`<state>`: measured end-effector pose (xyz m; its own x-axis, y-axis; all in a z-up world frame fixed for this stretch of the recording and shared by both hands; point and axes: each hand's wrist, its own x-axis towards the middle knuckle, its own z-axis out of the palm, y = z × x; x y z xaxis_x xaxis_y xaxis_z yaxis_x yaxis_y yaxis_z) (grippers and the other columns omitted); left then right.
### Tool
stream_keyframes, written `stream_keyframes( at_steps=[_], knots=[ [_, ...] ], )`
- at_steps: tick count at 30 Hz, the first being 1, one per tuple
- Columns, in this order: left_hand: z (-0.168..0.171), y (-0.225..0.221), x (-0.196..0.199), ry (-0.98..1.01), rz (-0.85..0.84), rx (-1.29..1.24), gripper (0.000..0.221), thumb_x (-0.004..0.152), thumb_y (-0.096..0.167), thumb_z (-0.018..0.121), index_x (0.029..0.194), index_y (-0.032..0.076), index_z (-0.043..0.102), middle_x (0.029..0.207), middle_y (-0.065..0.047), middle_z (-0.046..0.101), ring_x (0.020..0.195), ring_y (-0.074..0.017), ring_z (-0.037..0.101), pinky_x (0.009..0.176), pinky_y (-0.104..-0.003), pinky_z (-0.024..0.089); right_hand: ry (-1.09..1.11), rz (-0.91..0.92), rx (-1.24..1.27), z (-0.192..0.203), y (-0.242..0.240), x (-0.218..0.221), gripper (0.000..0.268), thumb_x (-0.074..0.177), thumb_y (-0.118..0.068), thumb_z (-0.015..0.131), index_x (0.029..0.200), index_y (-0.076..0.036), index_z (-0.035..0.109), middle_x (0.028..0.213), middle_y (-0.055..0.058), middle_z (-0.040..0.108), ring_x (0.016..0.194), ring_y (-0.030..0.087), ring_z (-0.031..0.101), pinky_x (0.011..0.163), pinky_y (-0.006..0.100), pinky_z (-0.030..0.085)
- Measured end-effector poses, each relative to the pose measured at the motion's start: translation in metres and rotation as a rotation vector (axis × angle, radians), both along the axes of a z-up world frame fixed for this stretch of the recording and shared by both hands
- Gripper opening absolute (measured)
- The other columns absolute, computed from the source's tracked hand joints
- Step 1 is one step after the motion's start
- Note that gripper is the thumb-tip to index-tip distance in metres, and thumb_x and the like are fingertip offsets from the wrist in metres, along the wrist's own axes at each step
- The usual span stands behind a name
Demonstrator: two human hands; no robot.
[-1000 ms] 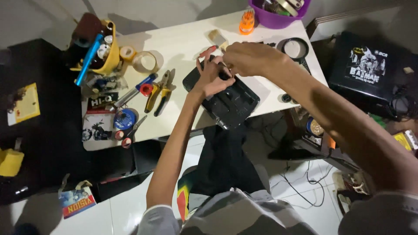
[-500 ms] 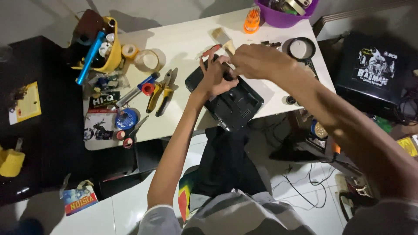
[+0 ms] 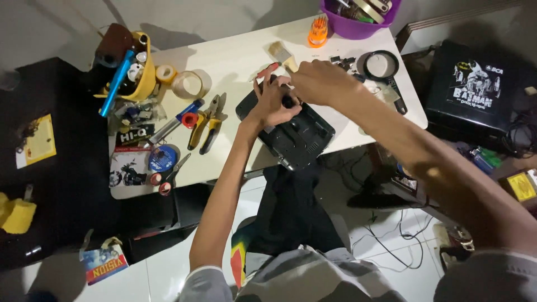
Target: Disassembling a black electronic console by removing screws with a screwdriver and prying the plastic casing apart to reveal internal components.
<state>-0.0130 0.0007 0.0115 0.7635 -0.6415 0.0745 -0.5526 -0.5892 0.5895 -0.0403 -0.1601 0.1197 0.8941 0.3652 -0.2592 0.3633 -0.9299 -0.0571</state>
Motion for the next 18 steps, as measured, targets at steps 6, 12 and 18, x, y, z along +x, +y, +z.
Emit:
stream_keyframes(
  at_steps=[6,12,18],
  knots=[
    [0.026,0.003,-0.018,0.046,0.005,-0.035,0.023,0.089,0.031,0.057,0.07,0.017,0.06,0.134,-0.008,0.048,0.152,-0.0438,0.001,0.116,-0.078,-0.004,0.191,-0.012,0.095,0.061,0.016,-0.029,0.024,0.093,-0.02,0.061,0.105,-0.001,0.069,0.115,0.025,0.067,0.106,0.053,0.067,0.085,0.059,0.057],
    [-0.011,0.005,0.007,0.039,-0.026,0.031,0.032,0.086,0.034,0.05,0.098,0.013,0.07,0.155,-0.013,0.037,0.153,-0.0448,-0.006,0.119,-0.074,-0.004,-0.098,0.155,0.09,-0.031,0.001,0.003,0.016,0.096,-0.018,0.063,0.095,-0.002,0.065,0.094,0.025,0.066,0.09,0.054,0.07,0.074,0.057,0.059],
    [0.005,0.01,-0.005,0.027,-0.037,0.009,0.025,0.085,0.028,0.055,0.097,0.012,0.07,0.148,-0.018,0.047,0.152,-0.0498,0.005,0.116,-0.075,-0.008,0.145,0.046,0.091,-0.003,0.012,0.002,0.04,0.088,-0.038,0.071,0.112,-0.006,0.066,0.117,0.028,0.063,0.104,0.055,0.067,0.084,0.06,0.057]
  ],
)
